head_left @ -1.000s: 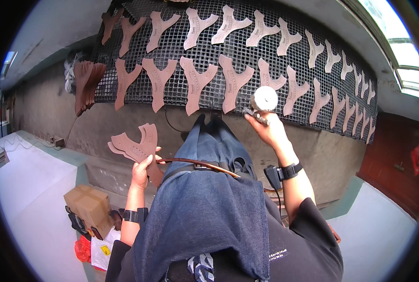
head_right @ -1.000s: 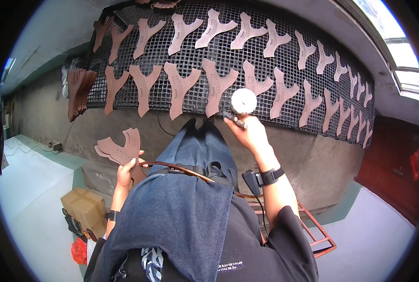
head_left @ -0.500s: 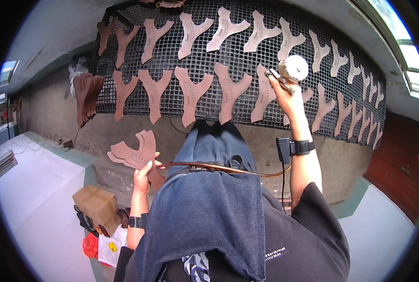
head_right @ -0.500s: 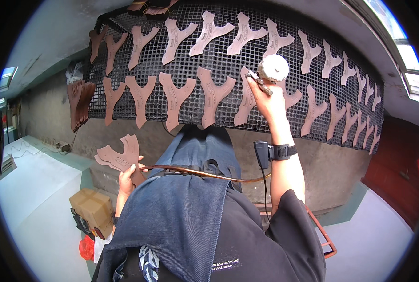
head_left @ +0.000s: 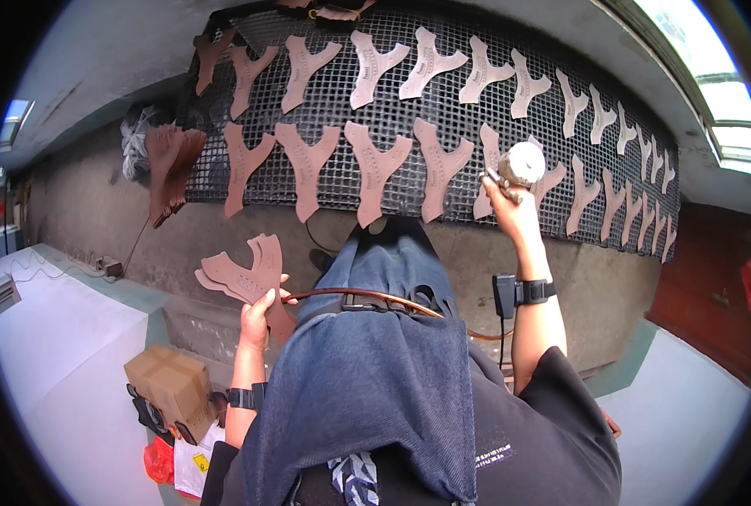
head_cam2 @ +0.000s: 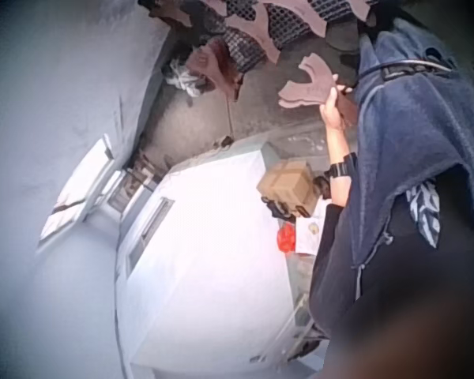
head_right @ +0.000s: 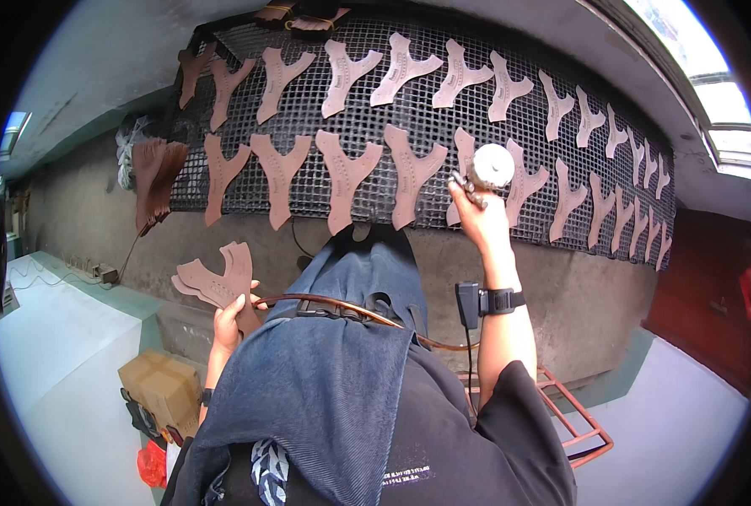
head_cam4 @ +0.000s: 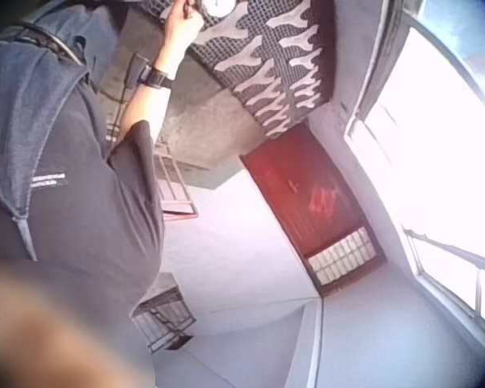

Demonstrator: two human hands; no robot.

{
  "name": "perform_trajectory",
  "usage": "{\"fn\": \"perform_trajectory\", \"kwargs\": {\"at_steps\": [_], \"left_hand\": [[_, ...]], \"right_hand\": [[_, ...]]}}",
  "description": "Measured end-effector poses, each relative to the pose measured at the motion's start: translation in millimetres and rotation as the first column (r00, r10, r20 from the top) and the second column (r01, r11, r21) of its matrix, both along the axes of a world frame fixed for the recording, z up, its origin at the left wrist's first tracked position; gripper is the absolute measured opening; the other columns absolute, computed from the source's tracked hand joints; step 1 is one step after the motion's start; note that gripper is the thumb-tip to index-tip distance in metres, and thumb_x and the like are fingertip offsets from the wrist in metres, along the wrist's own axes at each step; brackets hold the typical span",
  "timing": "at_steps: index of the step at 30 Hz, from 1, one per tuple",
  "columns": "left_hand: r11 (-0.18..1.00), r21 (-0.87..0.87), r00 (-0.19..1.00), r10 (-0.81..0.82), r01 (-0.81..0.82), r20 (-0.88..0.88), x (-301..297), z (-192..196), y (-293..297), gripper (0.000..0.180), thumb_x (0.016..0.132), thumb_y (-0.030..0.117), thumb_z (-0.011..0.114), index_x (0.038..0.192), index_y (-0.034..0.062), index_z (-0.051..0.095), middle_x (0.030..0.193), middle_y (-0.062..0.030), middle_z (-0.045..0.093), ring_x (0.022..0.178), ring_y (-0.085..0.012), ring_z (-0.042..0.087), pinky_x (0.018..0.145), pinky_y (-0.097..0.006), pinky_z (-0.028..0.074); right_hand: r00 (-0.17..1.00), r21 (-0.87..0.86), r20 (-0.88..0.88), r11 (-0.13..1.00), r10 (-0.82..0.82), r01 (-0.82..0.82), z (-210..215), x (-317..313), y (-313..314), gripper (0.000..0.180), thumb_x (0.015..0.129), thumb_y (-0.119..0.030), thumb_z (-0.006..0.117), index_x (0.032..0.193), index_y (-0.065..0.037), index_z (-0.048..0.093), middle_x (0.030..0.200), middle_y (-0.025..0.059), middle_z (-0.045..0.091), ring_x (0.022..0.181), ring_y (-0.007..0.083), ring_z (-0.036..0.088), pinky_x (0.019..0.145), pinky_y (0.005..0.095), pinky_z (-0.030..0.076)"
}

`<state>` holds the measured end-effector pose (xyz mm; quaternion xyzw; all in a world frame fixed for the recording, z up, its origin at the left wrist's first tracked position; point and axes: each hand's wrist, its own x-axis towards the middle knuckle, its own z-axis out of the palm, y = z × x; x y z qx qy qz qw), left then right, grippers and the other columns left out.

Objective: Spraying a liquid finish or adhesive onto cut shoe upper components arranged on a mesh rack.

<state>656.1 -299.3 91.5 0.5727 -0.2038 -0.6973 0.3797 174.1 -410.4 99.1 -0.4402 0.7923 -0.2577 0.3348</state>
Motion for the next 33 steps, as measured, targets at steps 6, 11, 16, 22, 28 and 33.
{"fn": "perform_trajectory", "kwargs": {"at_steps": [6, 11, 16, 22, 28, 33], "left_hand": [[0.997, -0.047, 0.997, -0.058, 0.06, 0.04, 57.9, 3.7, 5.3, 0.048, 0.092, 0.025, 0.058, 0.129, -0.0059, 0.057, 0.091, -0.0136, 0.07, 0.088, -0.0222, 0.066, 0.086, -0.034, 0.05], [0.996, -0.068, 0.998, -0.054, 0.056, 0.024, 90.2, 0.3, 9.9, 0.045, 0.094, 0.021, 0.056, 0.129, -0.0071, 0.057, 0.098, -0.0144, 0.069, 0.088, -0.0258, 0.068, 0.087, -0.037, 0.052], [0.999, -0.045, 1.0, -0.006, 0.006, -0.007, 90.9, 2.6, 6.8, 0.048, 0.091, 0.023, 0.057, 0.129, -0.0068, 0.056, 0.092, -0.0145, 0.07, 0.089, -0.0229, 0.066, 0.086, -0.035, 0.05], [0.998, -0.03, 0.998, 0.058, -0.058, 0.013, 86.7, -2.4, 2.8, 0.047, 0.092, 0.021, 0.056, 0.128, -0.0088, 0.056, 0.093, -0.0155, 0.07, 0.088, -0.0252, 0.068, 0.087, -0.036, 0.051], [0.996, -0.009, 0.996, 0.085, -0.085, -0.003, 71.3, -3.7, -8.6, 0.047, 0.092, 0.021, 0.056, 0.129, -0.0084, 0.056, 0.093, -0.0154, 0.07, 0.089, -0.0249, 0.067, 0.087, -0.035, 0.051], [0.997, -0.008, 0.997, 0.079, -0.079, -0.002, 62.6, -2.6, -13.8, 0.047, 0.093, 0.021, 0.056, 0.129, -0.0086, 0.056, 0.094, -0.0153, 0.07, 0.089, -0.0252, 0.068, 0.088, -0.036, 0.051]], "right_hand": [[0.99, -0.01, 0.108, 0.996, 0.09, -0.09, 10.8, 78.3, 43.2, 0.028, 0.092, -0.027, 0.072, 0.103, -0.001, 0.074, 0.085, 0.0093, 0.073, 0.08, 0.0095, 0.065, 0.076, 0.0287, 0.051], [0.982, -0.174, 0.098, 0.974, 0.16, -0.142, 12.8, 119.1, 16.2, 0.027, 0.091, -0.027, 0.072, 0.097, -0.001, 0.073, 0.077, 0.0114, 0.07, 0.071, 0.0127, 0.065, 0.069, 0.0313, 0.051], [0.982, -0.287, -0.088, 0.94, 0.164, -0.183, 18.0, 137.1, -33.7, 0.031, 0.09, -0.034, 0.073, 0.09, -0.003, 0.071, 0.069, 0.0141, 0.067, 0.064, 0.0237, 0.068, 0.064, 0.0345, 0.052], [0.941, -0.12, -0.145, 0.938, 0.306, -0.324, 15.6, 138.6, -71.0, 0.038, 0.091, -0.043, 0.068, 0.101, -0.007, 0.073, 0.087, 0.0182, 0.072, 0.085, 0.0341, 0.072, 0.076, 0.0412, 0.056], [0.919, -0.05, -0.128, 0.923, 0.373, -0.381, 16.0, 115.1, -63.3, 0.037, 0.09, -0.043, 0.069, 0.106, -0.01, 0.074, 0.09, 0.0177, 0.073, 0.087, 0.0336, 0.072, 0.077, 0.0406, 0.056], [0.939, -0.047, -0.18, 0.951, 0.292, -0.305, -0.4, 95.9, -87.2, 0.036, 0.092, -0.035, 0.072, 0.107, -0.003, 0.073, 0.086, 0.0147, 0.073, 0.077, 0.0186, 0.068, 0.075, 0.034, 0.052]]}}
